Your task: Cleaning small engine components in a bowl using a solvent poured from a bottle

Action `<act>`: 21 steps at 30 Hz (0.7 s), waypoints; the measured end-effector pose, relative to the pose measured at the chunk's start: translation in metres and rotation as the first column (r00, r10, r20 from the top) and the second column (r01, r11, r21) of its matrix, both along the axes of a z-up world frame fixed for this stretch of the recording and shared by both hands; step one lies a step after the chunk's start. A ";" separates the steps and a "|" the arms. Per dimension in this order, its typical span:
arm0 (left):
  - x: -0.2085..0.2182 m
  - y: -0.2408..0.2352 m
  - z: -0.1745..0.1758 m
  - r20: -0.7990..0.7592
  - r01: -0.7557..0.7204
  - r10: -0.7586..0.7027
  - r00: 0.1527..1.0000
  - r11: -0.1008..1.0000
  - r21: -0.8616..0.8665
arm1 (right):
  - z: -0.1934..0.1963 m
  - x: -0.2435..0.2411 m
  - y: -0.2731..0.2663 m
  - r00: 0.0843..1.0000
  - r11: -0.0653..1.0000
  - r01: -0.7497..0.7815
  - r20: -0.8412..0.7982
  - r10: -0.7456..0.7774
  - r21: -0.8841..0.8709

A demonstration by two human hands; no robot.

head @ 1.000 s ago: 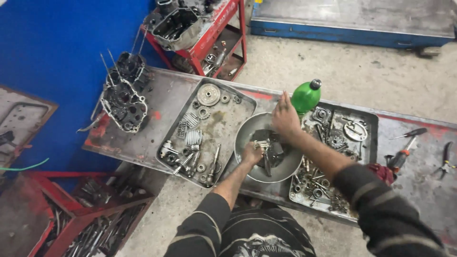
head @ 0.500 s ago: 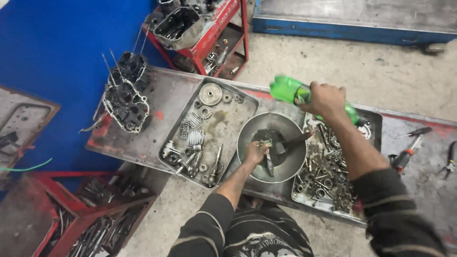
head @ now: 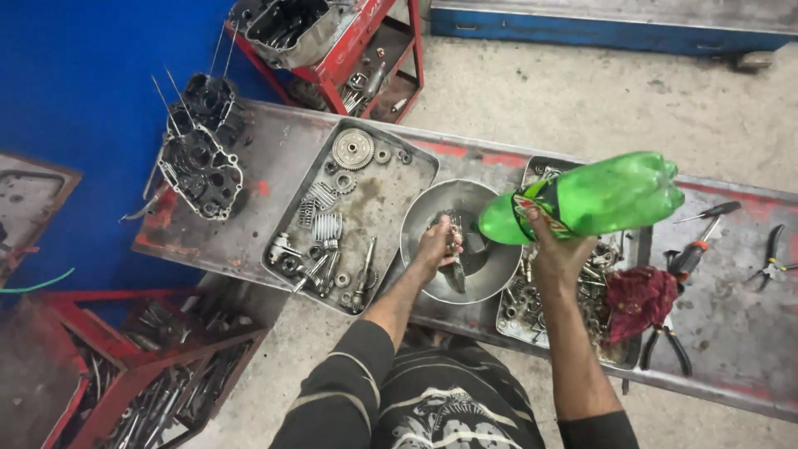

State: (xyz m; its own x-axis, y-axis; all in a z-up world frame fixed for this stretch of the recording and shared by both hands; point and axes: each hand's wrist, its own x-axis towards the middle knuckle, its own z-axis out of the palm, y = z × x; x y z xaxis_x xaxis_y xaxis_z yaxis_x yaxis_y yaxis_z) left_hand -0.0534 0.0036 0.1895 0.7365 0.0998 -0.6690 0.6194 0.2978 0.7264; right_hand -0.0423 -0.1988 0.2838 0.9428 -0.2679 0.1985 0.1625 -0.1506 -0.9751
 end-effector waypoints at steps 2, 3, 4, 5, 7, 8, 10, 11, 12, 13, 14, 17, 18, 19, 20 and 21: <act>0.002 0.000 0.002 0.020 0.009 -0.009 1.000 1.000 0.020 | 0.024 0.002 0.005 0.999 1.000 0.011 0.042 -0.012 0.011; 0.003 0.000 0.002 0.036 0.017 -0.019 0.999 0.999 0.039 | 0.035 0.003 0.008 0.997 1.000 0.022 0.080 -0.024 0.022; 0.001 -0.001 0.011 0.036 0.020 -0.021 0.999 0.999 0.038 | 0.040 0.003 0.009 0.997 0.999 0.025 0.079 -0.026 0.021; -0.001 -0.003 0.019 0.073 -0.011 0.010 0.997 1.000 0.013 | 0.045 0.003 0.009 0.996 0.999 0.030 0.085 -0.032 0.034; -0.001 -0.004 0.028 0.110 -0.042 0.043 0.993 0.999 -0.013 | 0.058 0.003 0.010 0.995 0.998 0.033 0.093 -0.037 0.048; 0.000 -0.005 0.027 0.106 -0.044 0.045 0.993 0.999 -0.016 | 0.065 0.003 0.010 0.993 0.999 0.023 0.114 -0.026 0.024; 0.005 -0.005 0.013 0.103 -0.044 0.046 0.994 0.999 -0.021 | 0.071 0.003 0.010 0.991 1.000 0.016 0.135 -0.015 -0.002; 0.009 -0.005 0.000 0.121 -0.035 0.037 0.992 0.999 -0.022 | 0.070 0.004 0.010 0.991 1.000 0.017 0.130 -0.017 0.006; 0.015 -0.003 -0.014 0.140 -0.028 0.031 0.990 0.999 -0.022 | 0.069 0.006 0.011 0.992 1.000 0.015 0.127 -0.017 0.014; 0.015 -0.004 -0.015 0.143 -0.029 0.032 0.989 0.999 -0.022 | 0.067 0.008 0.010 0.992 1.000 0.014 0.129 -0.015 0.013; 0.011 -0.004 -0.016 0.153 -0.004 0.002 0.988 1.000 0.014 | 0.065 0.008 0.009 0.989 1.000 0.029 0.143 -0.029 0.004; 0.011 -0.003 -0.020 0.176 0.024 -0.038 0.984 0.997 0.079 | 0.066 0.012 0.013 0.986 0.999 0.034 0.162 -0.035 0.006; 0.010 -0.004 -0.023 0.182 0.031 -0.049 0.982 0.994 0.103 | 0.067 0.011 0.013 0.987 1.000 0.028 0.160 -0.030 0.013; 0.010 -0.005 -0.023 0.181 0.030 -0.048 0.982 0.994 0.102 | 0.064 0.010 0.009 0.987 1.000 0.027 0.159 -0.029 0.013; 0.013 -0.005 -0.023 0.162 0.008 -0.020 0.987 0.997 0.070 | 0.063 0.010 0.006 0.987 1.000 0.022 0.160 -0.021 -0.009; 0.016 -0.004 -0.022 0.142 -0.014 0.008 0.990 0.999 0.038 | 0.061 0.010 0.003 0.987 0.999 0.017 0.162 -0.012 -0.032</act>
State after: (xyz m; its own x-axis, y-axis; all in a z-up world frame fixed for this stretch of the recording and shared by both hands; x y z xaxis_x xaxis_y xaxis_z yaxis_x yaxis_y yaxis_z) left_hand -0.0372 -0.0008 0.1671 0.8225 0.1325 -0.5531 0.5059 0.2738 0.8180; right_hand -0.0323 -0.1960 0.3451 0.8937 -0.2724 0.3566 0.3149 -0.1856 -0.9308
